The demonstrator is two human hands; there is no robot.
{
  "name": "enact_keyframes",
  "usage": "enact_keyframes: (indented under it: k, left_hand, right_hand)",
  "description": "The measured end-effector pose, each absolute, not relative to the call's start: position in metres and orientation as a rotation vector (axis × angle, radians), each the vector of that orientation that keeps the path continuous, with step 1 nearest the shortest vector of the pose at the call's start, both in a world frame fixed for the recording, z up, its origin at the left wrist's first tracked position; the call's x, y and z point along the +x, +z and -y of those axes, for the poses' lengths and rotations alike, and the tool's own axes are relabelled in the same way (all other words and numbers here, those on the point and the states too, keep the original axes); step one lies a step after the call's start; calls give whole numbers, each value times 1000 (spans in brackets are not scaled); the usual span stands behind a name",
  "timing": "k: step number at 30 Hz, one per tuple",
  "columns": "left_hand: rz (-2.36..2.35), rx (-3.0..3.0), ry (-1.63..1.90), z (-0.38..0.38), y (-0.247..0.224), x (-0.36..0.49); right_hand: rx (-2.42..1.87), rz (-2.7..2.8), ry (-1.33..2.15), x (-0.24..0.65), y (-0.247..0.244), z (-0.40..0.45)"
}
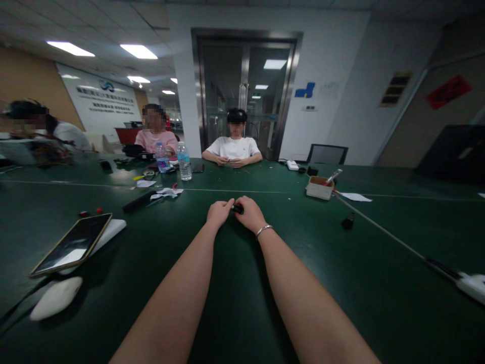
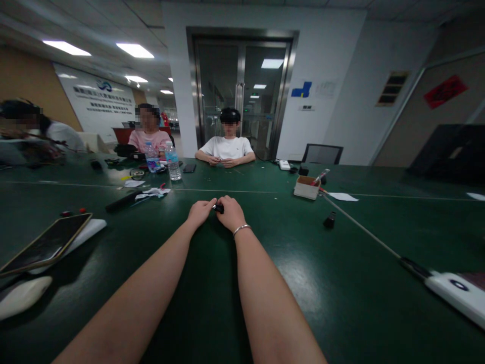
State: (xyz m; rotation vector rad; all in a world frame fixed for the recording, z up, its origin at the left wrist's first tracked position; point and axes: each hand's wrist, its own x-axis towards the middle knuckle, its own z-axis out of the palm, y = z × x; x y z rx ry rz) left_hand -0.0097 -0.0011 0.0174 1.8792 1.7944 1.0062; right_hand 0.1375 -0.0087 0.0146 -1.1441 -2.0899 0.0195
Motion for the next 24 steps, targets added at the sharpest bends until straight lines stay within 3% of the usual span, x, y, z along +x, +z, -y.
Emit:
enact_keyframes:
  k: [10,16,20,24]
  left_hand:
    - [-1783,1917,999,5,16,-9]
    - [-1306,1760,1338,0,8,-10]
    - [-1051,1671,1272,-4,5,-11]
    - [-1106,1659,1296,-9,1,-11]
  right_hand:
    - [-1168,2035,34,136,13,9]
    - [-1199,1983,139,141,8,4]
    - [-1240,1950,204,143,6,1]
    - [-1225,1970,199,143,6,2]
